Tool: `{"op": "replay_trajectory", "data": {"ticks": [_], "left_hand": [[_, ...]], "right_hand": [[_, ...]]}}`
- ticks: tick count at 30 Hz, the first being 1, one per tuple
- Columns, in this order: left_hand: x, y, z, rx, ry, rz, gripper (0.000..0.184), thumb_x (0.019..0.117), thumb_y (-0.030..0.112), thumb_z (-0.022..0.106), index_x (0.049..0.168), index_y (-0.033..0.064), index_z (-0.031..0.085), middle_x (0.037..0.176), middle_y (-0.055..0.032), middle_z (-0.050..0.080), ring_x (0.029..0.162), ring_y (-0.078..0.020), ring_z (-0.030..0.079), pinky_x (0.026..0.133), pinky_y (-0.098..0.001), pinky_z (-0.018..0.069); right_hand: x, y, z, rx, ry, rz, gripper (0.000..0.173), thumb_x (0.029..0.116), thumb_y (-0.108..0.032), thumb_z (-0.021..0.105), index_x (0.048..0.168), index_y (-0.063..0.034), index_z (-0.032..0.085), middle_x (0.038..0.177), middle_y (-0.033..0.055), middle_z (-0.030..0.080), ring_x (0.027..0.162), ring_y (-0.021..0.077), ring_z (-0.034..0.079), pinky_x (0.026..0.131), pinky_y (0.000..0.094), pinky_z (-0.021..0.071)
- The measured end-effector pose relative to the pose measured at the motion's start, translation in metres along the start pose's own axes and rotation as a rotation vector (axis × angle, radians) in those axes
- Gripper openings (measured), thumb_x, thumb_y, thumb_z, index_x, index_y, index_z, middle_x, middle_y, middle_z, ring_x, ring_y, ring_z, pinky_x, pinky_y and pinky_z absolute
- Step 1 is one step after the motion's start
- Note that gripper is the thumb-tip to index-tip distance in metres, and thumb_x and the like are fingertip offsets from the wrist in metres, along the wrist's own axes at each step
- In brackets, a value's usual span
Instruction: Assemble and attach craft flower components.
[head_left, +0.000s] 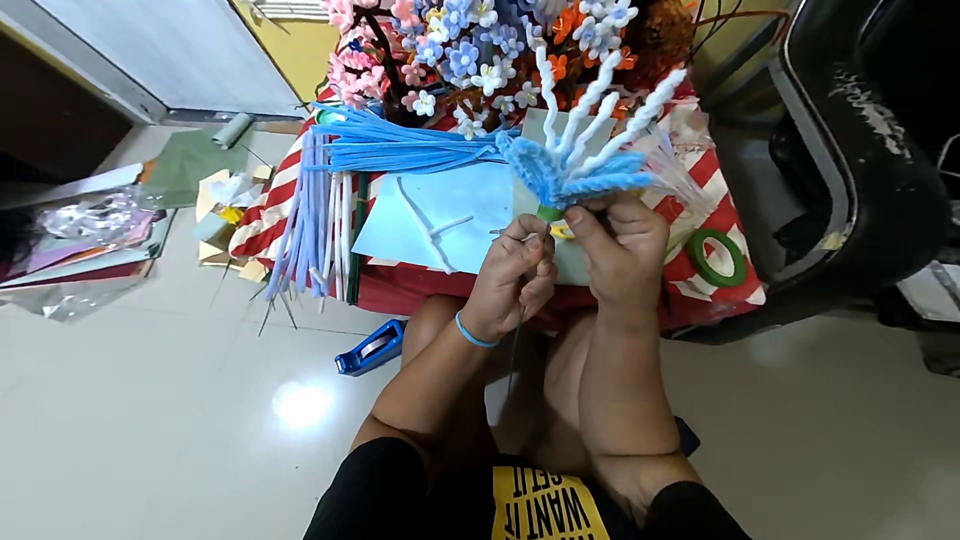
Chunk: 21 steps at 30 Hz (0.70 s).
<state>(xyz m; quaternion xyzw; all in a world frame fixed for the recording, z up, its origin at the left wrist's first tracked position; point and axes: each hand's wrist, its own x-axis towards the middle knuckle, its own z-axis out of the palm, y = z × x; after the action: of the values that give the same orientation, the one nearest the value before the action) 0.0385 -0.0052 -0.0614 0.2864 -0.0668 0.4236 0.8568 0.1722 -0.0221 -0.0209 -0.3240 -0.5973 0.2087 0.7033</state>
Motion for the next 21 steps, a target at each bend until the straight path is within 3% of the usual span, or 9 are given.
{"op": "replay_trajectory", "data": {"ticks": [3, 7, 21], "left_hand": [[0.000, -0.004, 0.005, 0.293, 0.120, 0.154, 0.002, 0.1044, 0.018, 0.058, 0.106, 0.0175, 0.058, 0.070, 0.0012, 0.061, 0.047, -0.0006, 0.051, 0.046, -0.0127, 0.0433], [0.000, -0.007, 0.006, 0.464, 0.175, 0.260, 0.005, 0.1050, 0.015, 0.057, 0.102, 0.0131, 0.060, 0.069, -0.0001, 0.064, 0.047, 0.0000, 0.052, 0.046, -0.0128, 0.0441], [-0.001, -0.004, 0.009, 0.407, 0.214, 0.197, 0.016, 0.1072, 0.015, 0.048, 0.097, 0.0121, 0.060, 0.061, 0.0040, 0.054, 0.044, 0.0002, 0.047, 0.044, -0.0123, 0.0403]], "right_hand": [[-0.001, -0.002, 0.002, -0.030, 0.017, 0.026, 0.010, 0.0928, 0.001, 0.065, 0.097, -0.0065, 0.070, 0.093, -0.0049, 0.066, 0.083, 0.0003, 0.064, 0.075, 0.0179, 0.0565], [-0.002, -0.002, 0.006, -0.051, 0.045, 0.049, 0.010, 0.0921, 0.002, 0.064, 0.096, -0.0052, 0.069, 0.089, -0.0044, 0.064, 0.080, 0.0003, 0.063, 0.073, 0.0175, 0.0558], [-0.002, -0.003, 0.010, -0.074, 0.028, 0.057, 0.006, 0.0928, 0.000, 0.065, 0.098, -0.0047, 0.066, 0.088, -0.0042, 0.063, 0.074, -0.0010, 0.060, 0.067, 0.0147, 0.0537]]}}
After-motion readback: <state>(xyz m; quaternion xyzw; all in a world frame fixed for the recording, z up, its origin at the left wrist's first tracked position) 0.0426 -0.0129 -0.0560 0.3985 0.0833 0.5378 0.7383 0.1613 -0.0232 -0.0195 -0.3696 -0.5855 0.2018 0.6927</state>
